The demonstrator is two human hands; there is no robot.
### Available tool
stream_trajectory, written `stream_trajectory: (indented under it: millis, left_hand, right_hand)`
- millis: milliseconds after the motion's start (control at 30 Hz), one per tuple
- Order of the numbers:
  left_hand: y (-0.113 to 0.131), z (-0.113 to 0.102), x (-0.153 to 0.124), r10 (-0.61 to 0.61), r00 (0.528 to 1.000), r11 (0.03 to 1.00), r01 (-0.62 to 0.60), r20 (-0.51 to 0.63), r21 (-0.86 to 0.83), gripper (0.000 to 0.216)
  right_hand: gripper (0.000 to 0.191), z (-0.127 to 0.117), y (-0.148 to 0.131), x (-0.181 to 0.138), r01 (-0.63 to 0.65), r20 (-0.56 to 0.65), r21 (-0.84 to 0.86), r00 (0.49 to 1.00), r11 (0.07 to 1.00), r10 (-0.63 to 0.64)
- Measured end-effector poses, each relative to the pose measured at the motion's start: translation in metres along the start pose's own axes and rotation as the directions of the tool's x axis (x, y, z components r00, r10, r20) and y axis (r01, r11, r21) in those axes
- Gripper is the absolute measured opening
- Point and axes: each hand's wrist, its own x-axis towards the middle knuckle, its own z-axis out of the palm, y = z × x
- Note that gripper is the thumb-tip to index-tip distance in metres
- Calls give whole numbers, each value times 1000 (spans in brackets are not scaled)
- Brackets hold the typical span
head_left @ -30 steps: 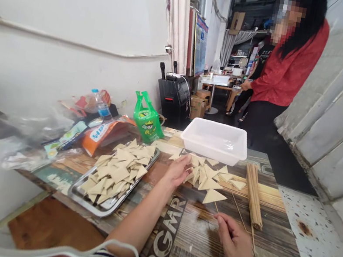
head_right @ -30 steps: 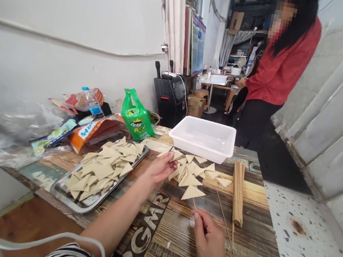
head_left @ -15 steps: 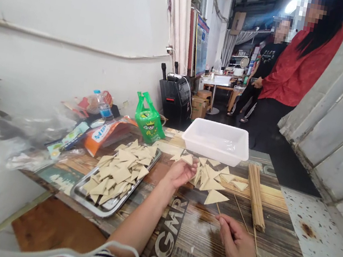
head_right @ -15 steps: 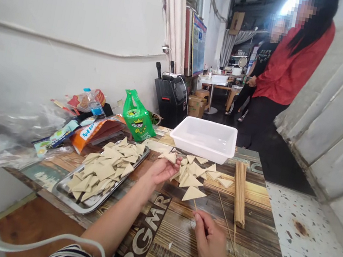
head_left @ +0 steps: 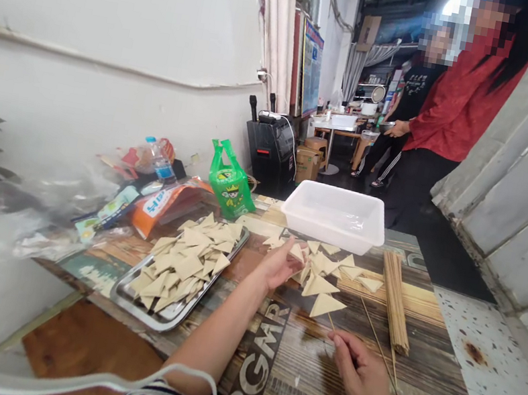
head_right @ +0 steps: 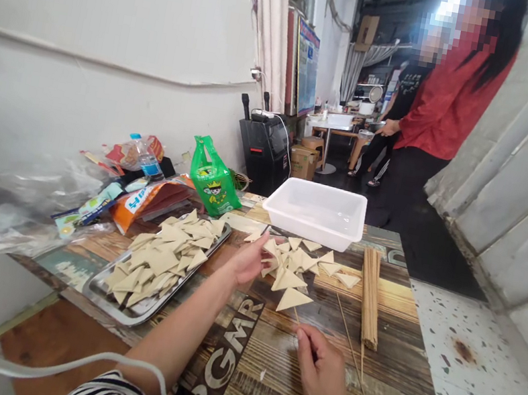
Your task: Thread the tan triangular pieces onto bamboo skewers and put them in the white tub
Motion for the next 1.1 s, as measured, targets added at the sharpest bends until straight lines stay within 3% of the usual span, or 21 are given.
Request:
stream_trajectory:
  millis: [67,167,300,400,1100]
  left_hand:
    - [0,1,-1,47,999,993,-46,-10,109,33]
    - [1,1,-3,-3,999,986,-4,46,165,26]
    - [0,1,-2,60,998,994,-62,28,85,10]
    - [-1,0,-2,85,996,996,-85,-2,11,10]
    - [4,3,-5,-60,997,989,54,-40,-135,7]
  right_hand:
    - [34,0,1,0,-8,-4,-3,1000,1000,8]
    - [35,0,0,0,-13,-3,5,1000,1000,13]
    - [35,0,-2,0,-1,8,14,1000,1000,1]
    - [36,-1,-3,-1,12,33,6,999,1000,-12]
    - [38,-1,-1,0,-20,65,-14,998,1000,20]
